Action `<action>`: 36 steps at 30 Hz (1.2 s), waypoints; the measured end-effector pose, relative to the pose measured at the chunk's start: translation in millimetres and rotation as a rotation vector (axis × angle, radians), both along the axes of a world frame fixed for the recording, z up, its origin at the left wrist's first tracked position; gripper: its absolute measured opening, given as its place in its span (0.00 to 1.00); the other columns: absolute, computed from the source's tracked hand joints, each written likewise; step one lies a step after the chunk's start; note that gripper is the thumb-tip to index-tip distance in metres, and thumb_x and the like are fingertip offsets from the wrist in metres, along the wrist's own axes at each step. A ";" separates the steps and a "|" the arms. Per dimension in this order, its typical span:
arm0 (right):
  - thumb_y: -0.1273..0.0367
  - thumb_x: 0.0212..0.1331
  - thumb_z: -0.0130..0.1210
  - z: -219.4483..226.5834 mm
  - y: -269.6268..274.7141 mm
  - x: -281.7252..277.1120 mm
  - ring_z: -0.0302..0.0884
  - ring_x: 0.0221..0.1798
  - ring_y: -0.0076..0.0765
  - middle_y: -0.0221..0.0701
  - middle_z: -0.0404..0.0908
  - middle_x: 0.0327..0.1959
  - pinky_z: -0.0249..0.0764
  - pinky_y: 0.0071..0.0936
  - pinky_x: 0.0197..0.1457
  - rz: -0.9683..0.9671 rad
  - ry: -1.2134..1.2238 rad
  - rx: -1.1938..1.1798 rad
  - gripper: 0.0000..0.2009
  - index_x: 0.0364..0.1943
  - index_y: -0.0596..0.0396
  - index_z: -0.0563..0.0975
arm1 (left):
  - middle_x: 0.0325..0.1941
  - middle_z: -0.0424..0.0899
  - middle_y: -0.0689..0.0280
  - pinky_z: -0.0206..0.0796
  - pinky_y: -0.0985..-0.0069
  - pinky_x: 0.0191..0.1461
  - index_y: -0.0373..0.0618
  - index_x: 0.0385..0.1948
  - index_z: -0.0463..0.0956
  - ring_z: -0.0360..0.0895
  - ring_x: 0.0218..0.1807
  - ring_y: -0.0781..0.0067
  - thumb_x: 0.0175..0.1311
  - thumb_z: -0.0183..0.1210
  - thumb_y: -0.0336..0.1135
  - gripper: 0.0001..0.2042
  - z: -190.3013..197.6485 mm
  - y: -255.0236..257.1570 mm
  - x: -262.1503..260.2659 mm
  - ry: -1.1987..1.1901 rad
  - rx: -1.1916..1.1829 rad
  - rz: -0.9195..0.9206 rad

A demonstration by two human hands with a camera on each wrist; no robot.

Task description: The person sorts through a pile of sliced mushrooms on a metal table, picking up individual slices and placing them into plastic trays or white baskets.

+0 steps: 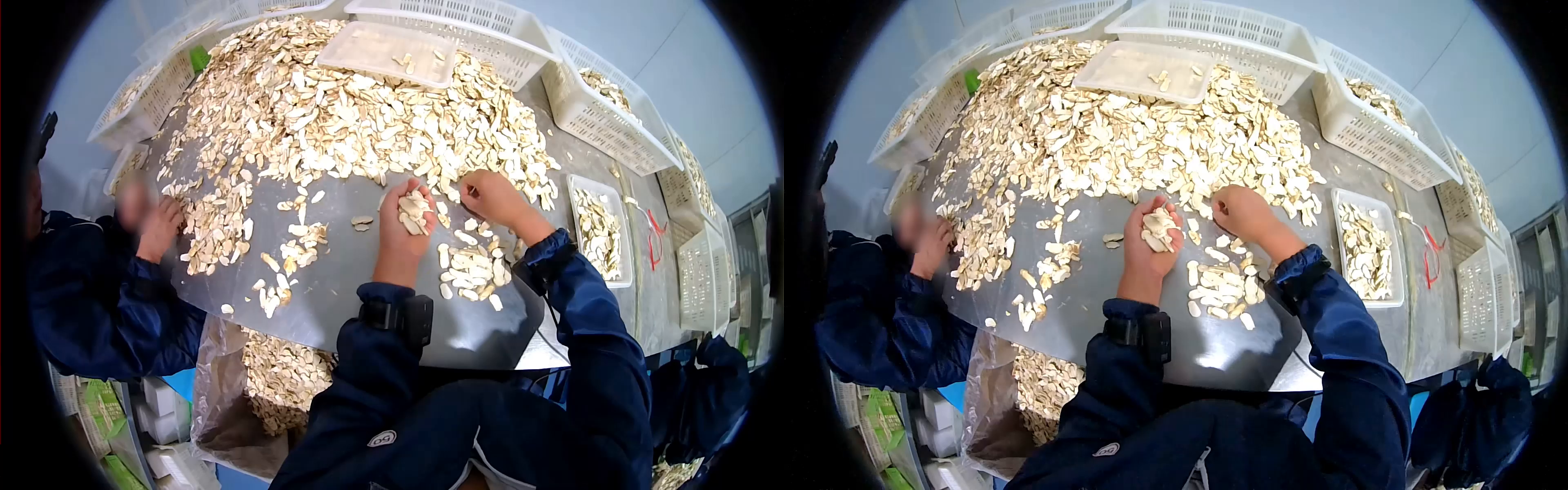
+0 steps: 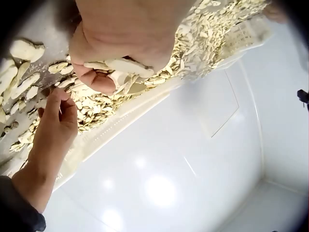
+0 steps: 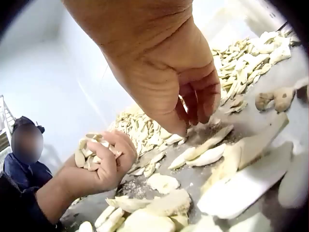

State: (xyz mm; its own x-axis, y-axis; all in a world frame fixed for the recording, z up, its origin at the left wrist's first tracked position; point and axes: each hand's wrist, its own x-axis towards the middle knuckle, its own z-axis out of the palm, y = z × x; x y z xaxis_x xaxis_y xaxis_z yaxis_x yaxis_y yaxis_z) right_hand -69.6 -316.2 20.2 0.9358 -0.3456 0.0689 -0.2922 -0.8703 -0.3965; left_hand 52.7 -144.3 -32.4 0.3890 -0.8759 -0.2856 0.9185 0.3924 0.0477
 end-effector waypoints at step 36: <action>0.63 0.61 0.55 8.1 10.8 12.0 0.80 0.31 0.55 0.42 0.82 0.25 0.75 0.45 0.37 -0.062 0.046 -0.173 0.11 0.30 0.56 0.80 | 0.33 0.82 0.64 0.73 0.78 0.21 0.47 0.37 0.79 0.81 0.31 0.66 0.67 0.54 0.37 0.07 2.4 -3.2 -0.2 -0.005 0.051 -0.004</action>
State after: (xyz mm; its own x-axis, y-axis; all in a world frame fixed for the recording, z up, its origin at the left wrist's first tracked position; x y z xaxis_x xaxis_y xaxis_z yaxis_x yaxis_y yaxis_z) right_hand -57.6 -305.4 28.3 0.9166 -0.3896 0.0901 -0.3618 -0.9040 -0.2279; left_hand 52.6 -147.5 -30.0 0.3876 -0.8614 -0.3281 0.9196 0.3861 0.0727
